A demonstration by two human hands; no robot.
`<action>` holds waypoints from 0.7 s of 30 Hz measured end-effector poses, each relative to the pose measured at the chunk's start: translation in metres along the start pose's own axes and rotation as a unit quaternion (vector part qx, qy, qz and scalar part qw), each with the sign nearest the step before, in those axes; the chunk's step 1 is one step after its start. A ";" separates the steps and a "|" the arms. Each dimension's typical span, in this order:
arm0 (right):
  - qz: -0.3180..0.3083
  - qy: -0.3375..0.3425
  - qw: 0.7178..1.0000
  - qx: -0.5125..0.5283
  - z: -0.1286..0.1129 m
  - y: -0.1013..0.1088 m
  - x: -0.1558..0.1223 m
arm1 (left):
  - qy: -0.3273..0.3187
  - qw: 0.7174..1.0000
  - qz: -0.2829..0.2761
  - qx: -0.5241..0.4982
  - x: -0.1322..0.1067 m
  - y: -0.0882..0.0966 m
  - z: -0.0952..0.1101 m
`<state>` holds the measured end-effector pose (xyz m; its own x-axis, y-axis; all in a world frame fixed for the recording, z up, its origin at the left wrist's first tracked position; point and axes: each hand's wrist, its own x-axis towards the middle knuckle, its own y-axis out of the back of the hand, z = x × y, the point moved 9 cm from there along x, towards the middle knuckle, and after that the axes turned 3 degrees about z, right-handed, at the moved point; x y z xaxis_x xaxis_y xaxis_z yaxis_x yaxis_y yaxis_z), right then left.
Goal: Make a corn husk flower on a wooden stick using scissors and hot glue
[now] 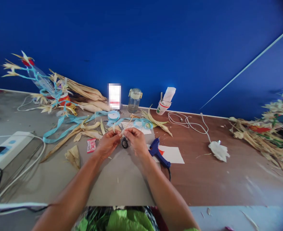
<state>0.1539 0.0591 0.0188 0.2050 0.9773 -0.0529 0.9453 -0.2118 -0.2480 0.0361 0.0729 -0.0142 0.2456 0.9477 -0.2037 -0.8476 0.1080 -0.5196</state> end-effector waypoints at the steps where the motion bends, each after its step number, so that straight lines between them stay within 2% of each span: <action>1: 0.004 -0.003 1.000 0.007 0.000 0.001 0.000 | -0.001 1.000 0.000 0.002 0.000 0.000 0.000; 8: 0.008 -0.024 0.999 0.026 0.000 0.004 0.001 | 0.007 1.000 -0.006 0.016 -0.001 -0.004 -0.004; 13: 0.010 -0.039 0.999 0.016 0.006 0.007 0.004 | -0.015 1.000 0.001 0.003 -0.003 -0.003 0.005; 21: 0.010 -0.029 0.998 -0.059 0.006 0.005 0.001 | -0.021 0.999 0.022 0.010 -0.006 -0.006 0.010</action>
<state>0.1577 0.0592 0.0119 0.2123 0.9706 -0.1136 0.9652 -0.2265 -0.1308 0.0347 0.0693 -0.0010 0.1878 0.9633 -0.1918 -0.8665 0.0705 -0.4941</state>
